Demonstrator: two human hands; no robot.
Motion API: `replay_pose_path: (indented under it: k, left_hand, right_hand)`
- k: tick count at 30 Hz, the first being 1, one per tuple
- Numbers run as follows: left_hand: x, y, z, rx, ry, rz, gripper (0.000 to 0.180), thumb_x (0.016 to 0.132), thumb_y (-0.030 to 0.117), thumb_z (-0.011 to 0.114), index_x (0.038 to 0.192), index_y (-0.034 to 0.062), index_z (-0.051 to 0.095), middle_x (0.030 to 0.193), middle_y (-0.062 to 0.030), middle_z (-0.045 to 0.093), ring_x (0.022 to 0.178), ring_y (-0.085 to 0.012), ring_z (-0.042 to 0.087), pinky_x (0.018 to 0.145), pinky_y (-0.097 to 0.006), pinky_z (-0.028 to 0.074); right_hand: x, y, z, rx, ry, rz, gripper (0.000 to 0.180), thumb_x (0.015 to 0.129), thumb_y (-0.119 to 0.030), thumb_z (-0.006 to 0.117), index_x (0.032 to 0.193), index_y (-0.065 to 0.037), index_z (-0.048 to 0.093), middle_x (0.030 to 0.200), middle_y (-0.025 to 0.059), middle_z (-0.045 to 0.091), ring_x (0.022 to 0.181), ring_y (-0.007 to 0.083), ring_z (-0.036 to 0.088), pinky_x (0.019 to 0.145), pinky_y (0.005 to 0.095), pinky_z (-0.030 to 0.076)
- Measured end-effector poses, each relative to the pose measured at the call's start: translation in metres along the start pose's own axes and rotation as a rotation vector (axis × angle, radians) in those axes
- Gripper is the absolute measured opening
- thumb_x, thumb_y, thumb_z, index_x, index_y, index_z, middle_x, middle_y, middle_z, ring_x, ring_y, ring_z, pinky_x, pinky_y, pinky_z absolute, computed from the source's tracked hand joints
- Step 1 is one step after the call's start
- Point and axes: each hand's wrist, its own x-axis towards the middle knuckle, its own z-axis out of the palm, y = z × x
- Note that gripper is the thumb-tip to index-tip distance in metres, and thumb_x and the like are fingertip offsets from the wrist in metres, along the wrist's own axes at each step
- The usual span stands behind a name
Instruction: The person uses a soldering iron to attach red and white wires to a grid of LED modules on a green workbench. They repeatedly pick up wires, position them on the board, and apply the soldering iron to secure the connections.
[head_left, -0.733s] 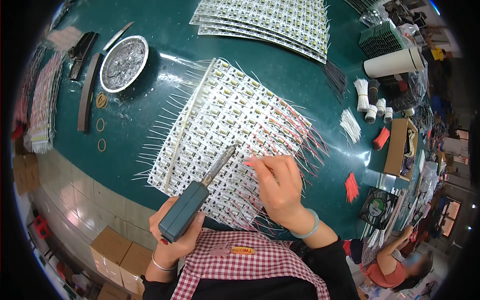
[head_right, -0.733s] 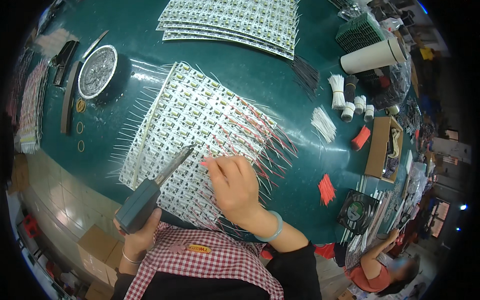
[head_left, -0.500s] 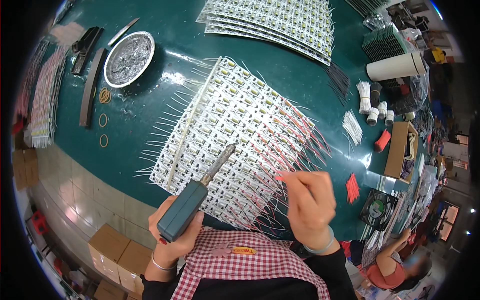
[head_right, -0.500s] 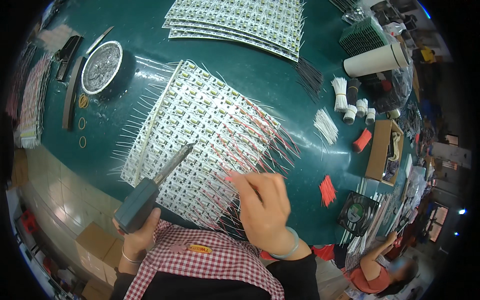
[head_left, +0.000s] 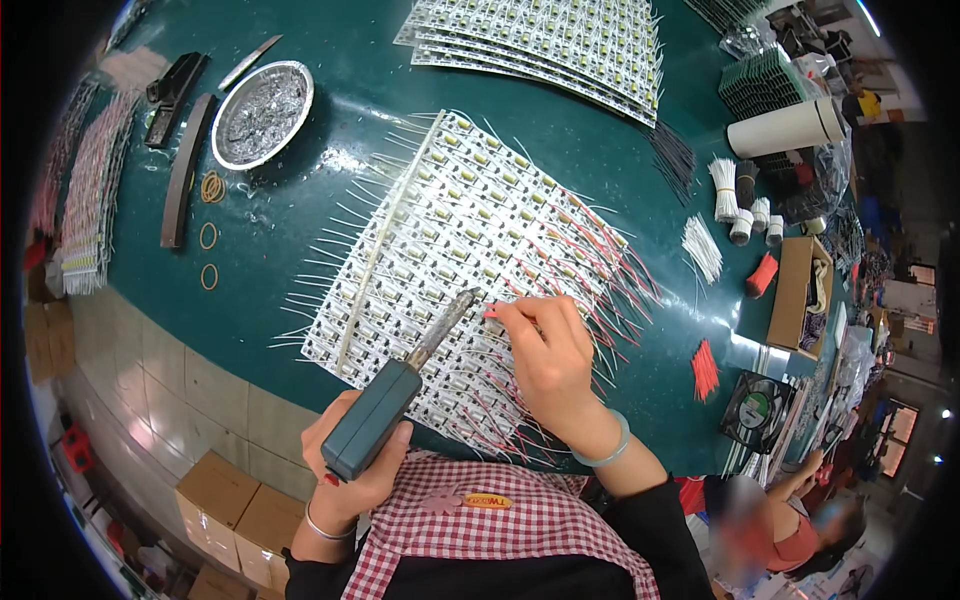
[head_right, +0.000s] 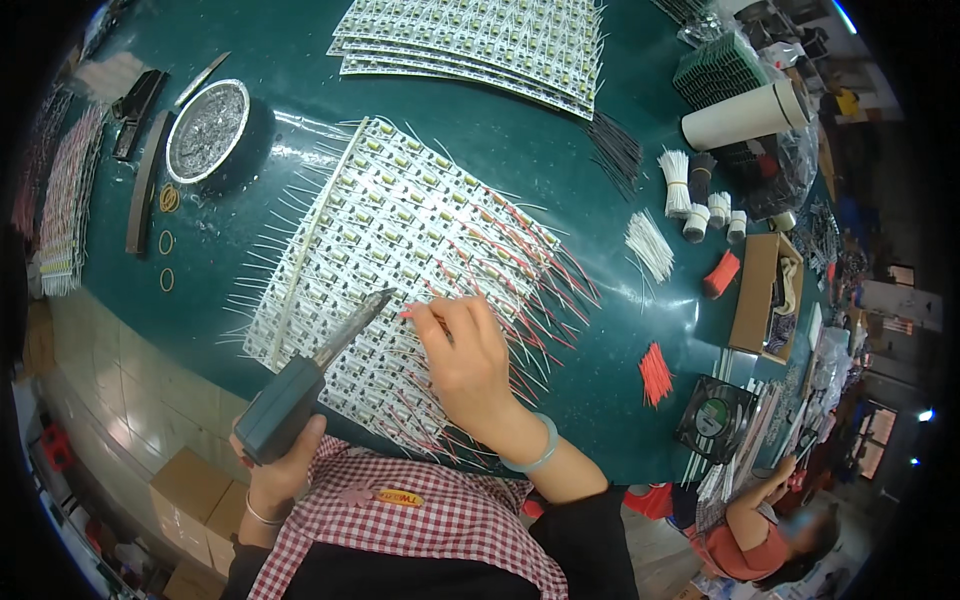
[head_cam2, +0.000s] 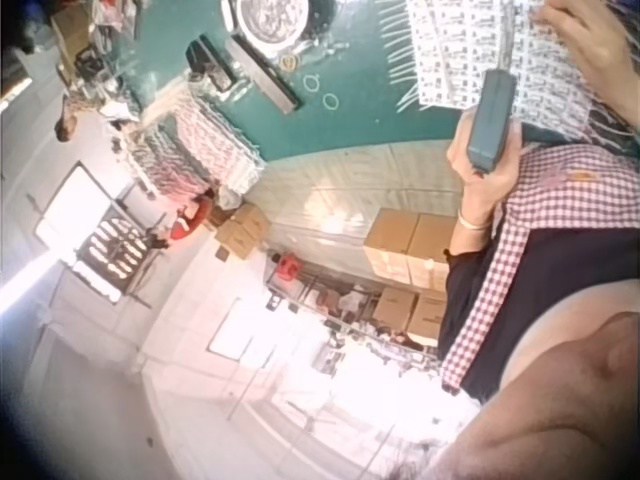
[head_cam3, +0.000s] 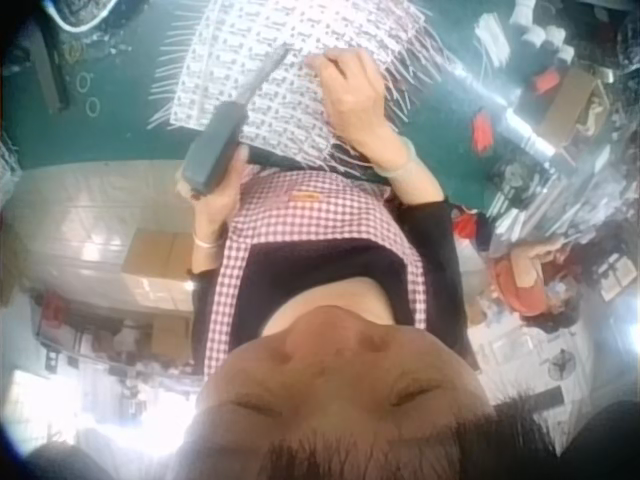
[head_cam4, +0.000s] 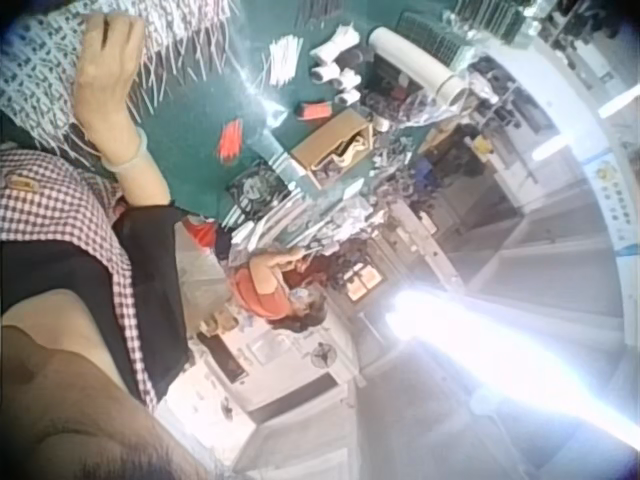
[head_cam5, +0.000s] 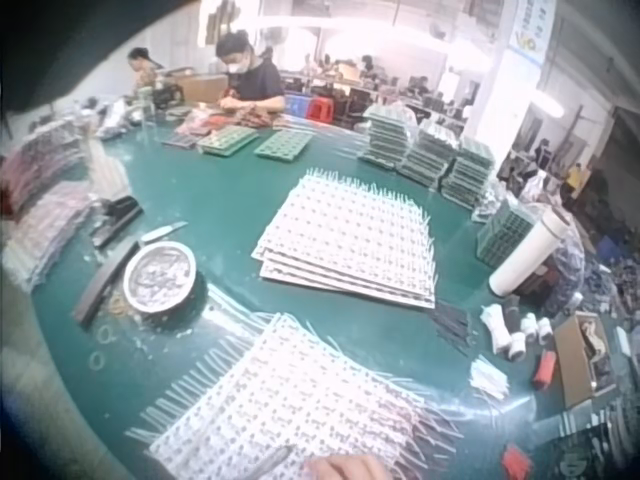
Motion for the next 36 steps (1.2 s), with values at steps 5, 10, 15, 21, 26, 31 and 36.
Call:
replay_pose_path:
  k: [5, 10, 15, 21, 26, 31, 36]
  left_hand:
    - [0.000, -0.001, 0.006, -0.060, 0.020, -0.009, 0.022, 0.073, -0.001, 0.077, 0.094, -0.0071, 0.069, 0.087, -0.0142, 0.069, 0.068, -0.0182, 0.066, 0.061, -0.027, 0.051]
    - [0.004, 0.000, 0.005, -0.030, 0.003, 0.029, 0.021, 0.073, -0.001, 0.077, 0.092, -0.0066, 0.069, 0.085, -0.0139, 0.068, 0.066, -0.0185, 0.066, 0.060, -0.028, 0.051]
    - [0.005, -0.001, 0.006, -0.054, 0.002, 0.006, 0.021, 0.073, -0.002, 0.077, 0.092, -0.0065, 0.069, 0.084, -0.0138, 0.068, 0.067, -0.0188, 0.066, 0.060, -0.028, 0.051]
    - [0.007, 0.000, 0.005, -0.052, -0.017, -0.003, 0.021, 0.073, -0.002, 0.076, 0.092, -0.0065, 0.068, 0.083, -0.0137, 0.068, 0.067, -0.0186, 0.066, 0.062, -0.028, 0.051]
    - [0.012, 0.002, 0.004, -0.073, -0.042, -0.018, 0.019, 0.073, -0.003, 0.076, 0.090, -0.0059, 0.068, 0.082, -0.0129, 0.067, 0.067, -0.0184, 0.066, 0.061, -0.028, 0.051]
    - [0.016, 0.005, 0.001, -0.083, -0.063, -0.048, 0.019, 0.072, -0.004, 0.076, 0.089, -0.0055, 0.068, 0.082, -0.0127, 0.067, 0.067, -0.0179, 0.065, 0.061, -0.028, 0.051]
    - [0.019, 0.005, 0.000, -0.085, -0.073, -0.037, 0.019, 0.072, -0.004, 0.077, 0.089, -0.0053, 0.068, 0.082, -0.0125, 0.067, 0.067, -0.0176, 0.065, 0.060, -0.027, 0.050]
  right_hand:
    - [0.000, -0.001, 0.003, -0.007, -0.007, 0.024, 0.032, 0.074, 0.002, 0.064, 0.106, 0.002, 0.065, 0.097, 0.0111, 0.061, 0.084, 0.0262, 0.057, 0.074, 0.0374, 0.050]
    - [0.002, -0.001, 0.004, 0.009, -0.006, 0.030, 0.032, 0.073, 0.003, 0.064, 0.104, 0.001, 0.066, 0.095, 0.0109, 0.060, 0.084, 0.0266, 0.058, 0.075, 0.0373, 0.051]
    - [0.002, 0.005, 0.009, 0.076, 0.034, 0.044, 0.033, 0.070, 0.008, 0.063, 0.101, 0.000, 0.067, 0.094, 0.0109, 0.061, 0.082, 0.0269, 0.058, 0.069, 0.0350, 0.051]
    - [0.003, 0.007, 0.010, 0.093, 0.035, 0.051, 0.036, 0.066, 0.012, 0.063, 0.099, -0.001, 0.068, 0.093, 0.0108, 0.061, 0.081, 0.0266, 0.059, 0.067, 0.0348, 0.052]
    - [0.007, 0.009, 0.007, 0.111, 0.025, 0.044, 0.036, 0.066, 0.012, 0.063, 0.098, -0.001, 0.069, 0.091, 0.0097, 0.062, 0.081, 0.0259, 0.060, 0.067, 0.0341, 0.053]
    - [0.007, 0.012, 0.007, 0.119, 0.018, 0.039, 0.033, 0.067, 0.011, 0.064, 0.097, -0.001, 0.069, 0.090, 0.0091, 0.062, 0.080, 0.0257, 0.060, 0.067, 0.0342, 0.053]
    - [0.007, 0.015, 0.007, 0.150, 0.016, 0.039, 0.030, 0.068, 0.010, 0.065, 0.096, -0.001, 0.069, 0.089, 0.0093, 0.062, 0.080, 0.0256, 0.060, 0.067, 0.0336, 0.053]
